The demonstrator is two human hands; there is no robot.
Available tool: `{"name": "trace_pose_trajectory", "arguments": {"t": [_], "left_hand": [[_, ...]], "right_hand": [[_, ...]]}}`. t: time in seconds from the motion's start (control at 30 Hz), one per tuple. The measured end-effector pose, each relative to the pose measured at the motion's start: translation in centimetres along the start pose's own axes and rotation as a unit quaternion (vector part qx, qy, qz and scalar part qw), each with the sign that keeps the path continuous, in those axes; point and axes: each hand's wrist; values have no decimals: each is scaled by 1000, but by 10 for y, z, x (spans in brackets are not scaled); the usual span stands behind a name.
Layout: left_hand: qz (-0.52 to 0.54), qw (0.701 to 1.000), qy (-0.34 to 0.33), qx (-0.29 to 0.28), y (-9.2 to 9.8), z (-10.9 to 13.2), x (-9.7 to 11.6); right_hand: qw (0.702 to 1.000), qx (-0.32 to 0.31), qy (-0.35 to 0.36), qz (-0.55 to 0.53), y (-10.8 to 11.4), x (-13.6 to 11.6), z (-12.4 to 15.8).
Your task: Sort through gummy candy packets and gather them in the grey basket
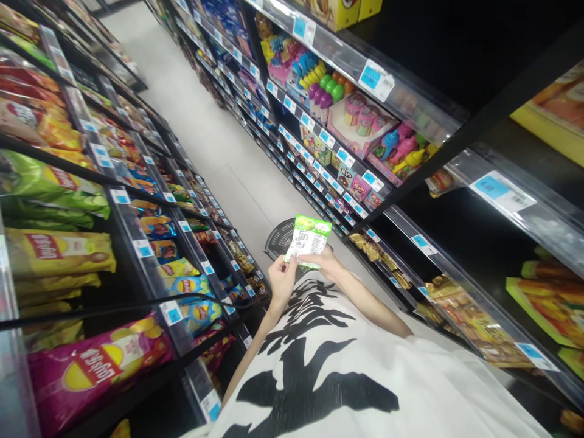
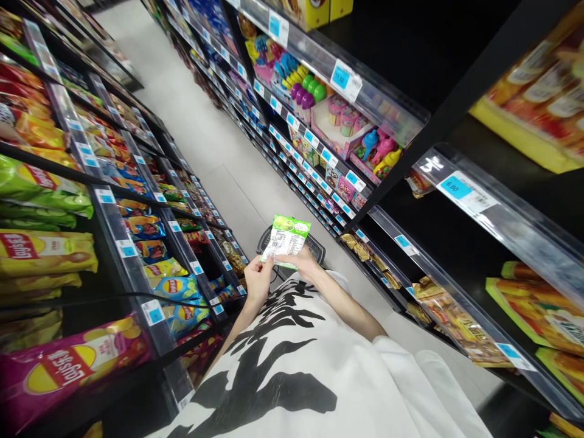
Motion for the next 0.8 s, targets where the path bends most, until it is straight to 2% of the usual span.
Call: {"name": "trace_pose_trajectory", "arguments": {"t": [0.27,0.47,0.8], "left_hand": [[-7,1000,8,-7,2,3,2],[67,997,42,-4,1,4,1],[70,997,16,-7,3,6,-4]], "right_hand": [[1000,-20,0,-11,0,-3,3],[1000,-7,3,-16,-1,2,-1],[1000,5,1,-5,-1,6,-5]]}}
Point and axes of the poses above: each hand's wrist, its own z-axis away from the middle knuckle, its own y-axis out of the back of the hand, x = y × z, and after that the axes turned 13 degrees about x, right-handed
